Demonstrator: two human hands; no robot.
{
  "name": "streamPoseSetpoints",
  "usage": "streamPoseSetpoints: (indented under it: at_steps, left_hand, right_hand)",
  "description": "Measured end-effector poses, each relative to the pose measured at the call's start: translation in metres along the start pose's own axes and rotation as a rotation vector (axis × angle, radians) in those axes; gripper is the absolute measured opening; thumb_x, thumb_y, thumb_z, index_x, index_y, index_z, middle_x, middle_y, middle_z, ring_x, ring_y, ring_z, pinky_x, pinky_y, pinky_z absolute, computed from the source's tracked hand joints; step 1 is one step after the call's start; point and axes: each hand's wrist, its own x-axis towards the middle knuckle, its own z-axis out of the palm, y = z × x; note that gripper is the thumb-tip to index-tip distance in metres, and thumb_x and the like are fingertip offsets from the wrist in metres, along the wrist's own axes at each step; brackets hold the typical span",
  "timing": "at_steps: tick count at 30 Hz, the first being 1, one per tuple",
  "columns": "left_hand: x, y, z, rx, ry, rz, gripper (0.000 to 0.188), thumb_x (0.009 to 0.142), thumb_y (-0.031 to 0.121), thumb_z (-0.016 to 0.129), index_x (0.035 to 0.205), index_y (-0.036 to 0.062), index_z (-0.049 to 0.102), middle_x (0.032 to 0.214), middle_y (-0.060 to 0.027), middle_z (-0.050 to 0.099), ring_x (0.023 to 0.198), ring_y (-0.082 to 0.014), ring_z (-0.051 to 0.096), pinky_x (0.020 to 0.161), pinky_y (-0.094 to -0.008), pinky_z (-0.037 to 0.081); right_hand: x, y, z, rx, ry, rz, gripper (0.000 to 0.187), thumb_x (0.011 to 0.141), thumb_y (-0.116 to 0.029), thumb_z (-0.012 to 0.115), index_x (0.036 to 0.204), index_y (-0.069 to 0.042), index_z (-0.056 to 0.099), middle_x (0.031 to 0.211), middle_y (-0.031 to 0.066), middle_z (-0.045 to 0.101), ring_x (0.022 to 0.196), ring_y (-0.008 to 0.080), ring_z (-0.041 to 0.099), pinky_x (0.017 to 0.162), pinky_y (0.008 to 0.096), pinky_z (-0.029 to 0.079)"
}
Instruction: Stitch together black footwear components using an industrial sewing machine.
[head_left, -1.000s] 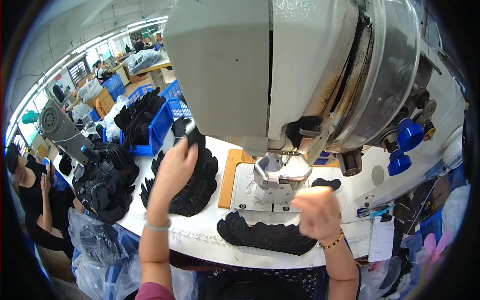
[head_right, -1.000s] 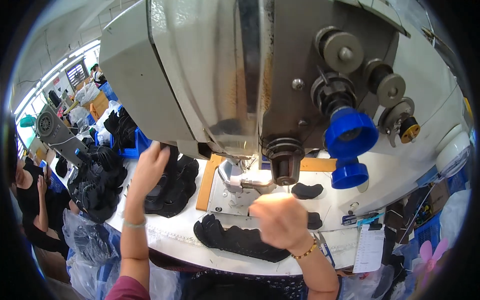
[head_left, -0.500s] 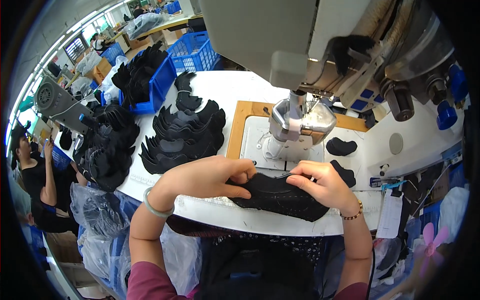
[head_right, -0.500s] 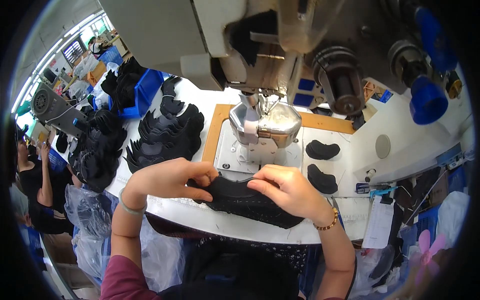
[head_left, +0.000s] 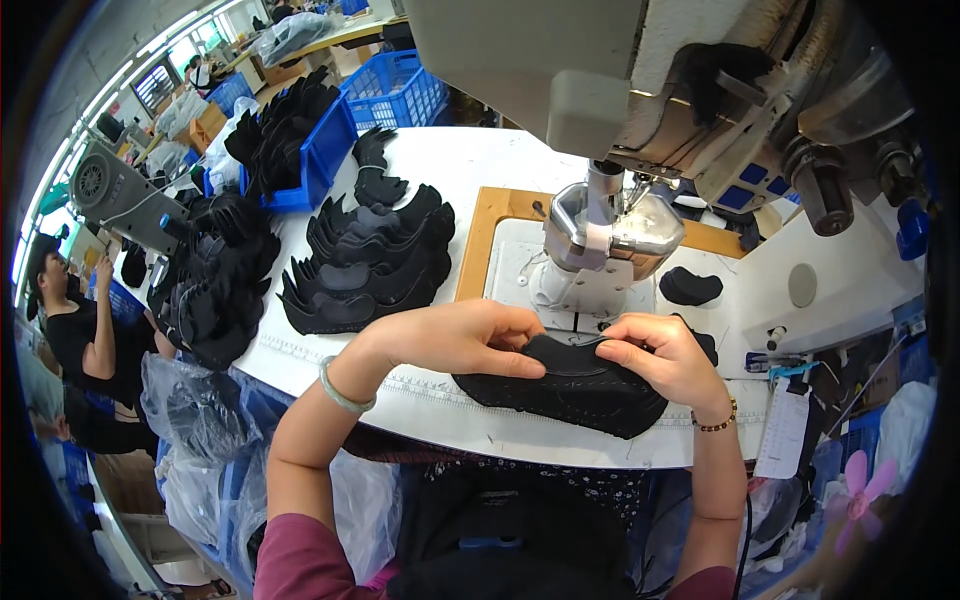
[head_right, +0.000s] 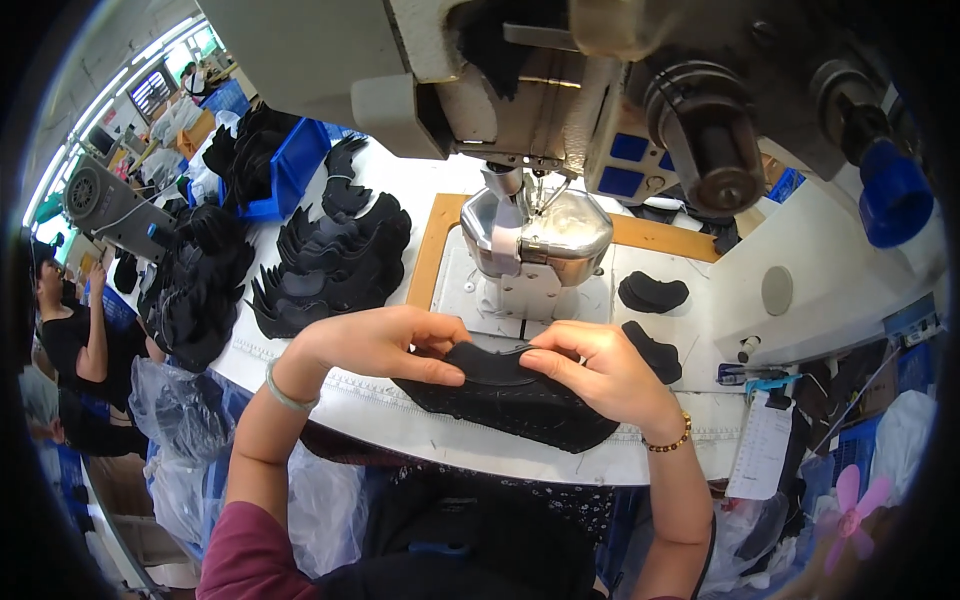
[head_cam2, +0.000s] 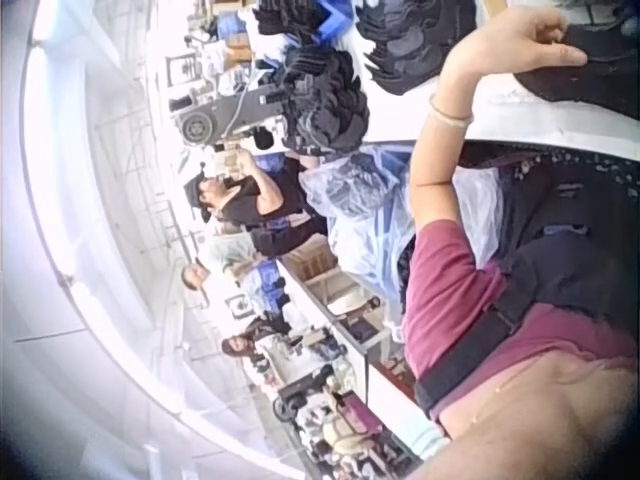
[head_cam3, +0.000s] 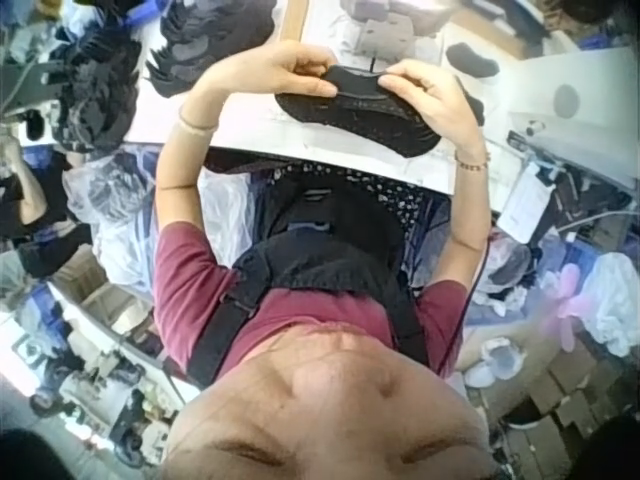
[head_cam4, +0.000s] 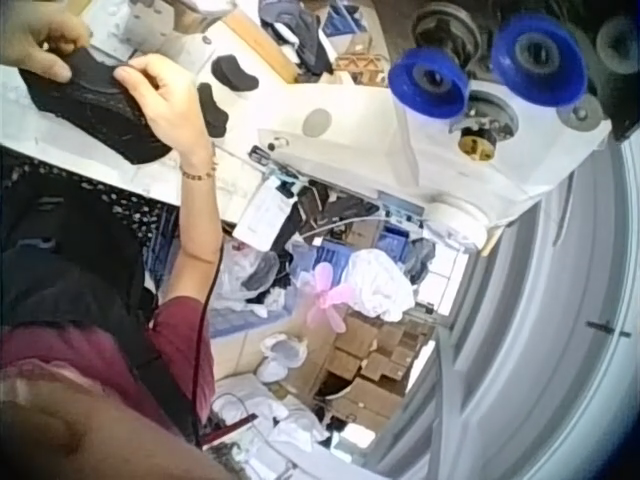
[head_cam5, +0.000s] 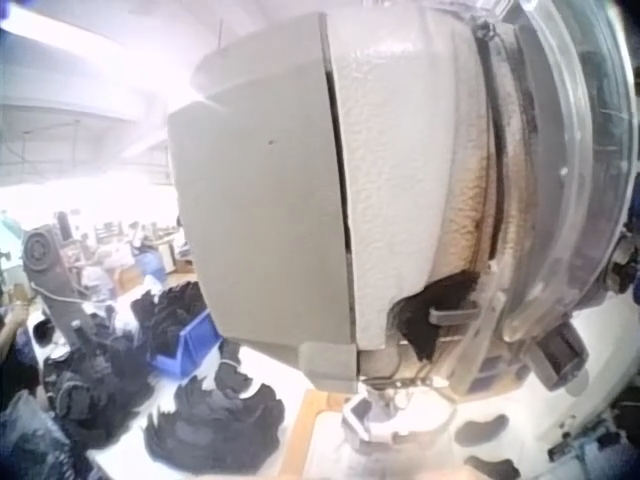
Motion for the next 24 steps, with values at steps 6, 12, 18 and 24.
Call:
streamPoseSetpoints:
  at_steps: [6,12,18,24]
  left_hand:
    - [0.005,0.013,0.014,0.046,0.145,0.062,0.024,0.087,0.020,0.065,0.103,0.0024,0.061,0.072,-0.0002,0.054,0.066,-0.0067,0.045,0.060,-0.0230,0.039]
    - [-0.001,0.017,0.021,0.106,0.275,0.125,0.022,0.087,0.020,0.064,0.096,0.0008,0.059,0.063,-0.0039,0.050,0.058,-0.0107,0.042,0.055,-0.0274,0.038]
    - [-0.068,-0.001,-0.008,0.084,0.595,-0.158,0.014,0.086,0.011,0.063,0.091,-0.0018,0.063,0.070,0.0003,0.055,0.063,-0.0042,0.045,0.054,-0.0220,0.037]
    - [-0.127,-0.060,-0.021,0.483,0.849,-0.407,0.013,0.078,0.004,0.064,0.088,-0.0025,0.061,0.079,-0.0050,0.050,0.069,-0.0141,0.048,0.063,-0.0248,0.040]
  right_hand:
    - [-0.001,-0.006,0.004,-0.078,0.039,-0.136,0.016,0.087,-0.014,0.063,0.092,0.001,0.065,0.076,0.0070,0.061,0.064,0.0121,0.053,0.059,0.0245,0.044]
    - [-0.013,-0.017,0.003,-0.088,0.119,-0.088,0.013,0.086,-0.010,0.062,0.093,0.001,0.063,0.082,0.0088,0.061,0.071,0.0168,0.057,0.065,0.0275,0.046]
    - [-0.088,-0.035,-0.022,-0.539,0.790,-0.111,0.011,0.081,-0.001,0.063,0.092,-0.002,0.061,0.093,0.0112,0.057,0.086,0.0257,0.055,0.076,0.0322,0.045]
    - [-0.141,0.005,0.002,-0.829,0.621,0.400,0.017,0.077,-0.006,0.064,0.090,-0.001,0.054,0.087,0.0106,0.055,0.087,0.0308,0.052,0.077,0.0386,0.040]
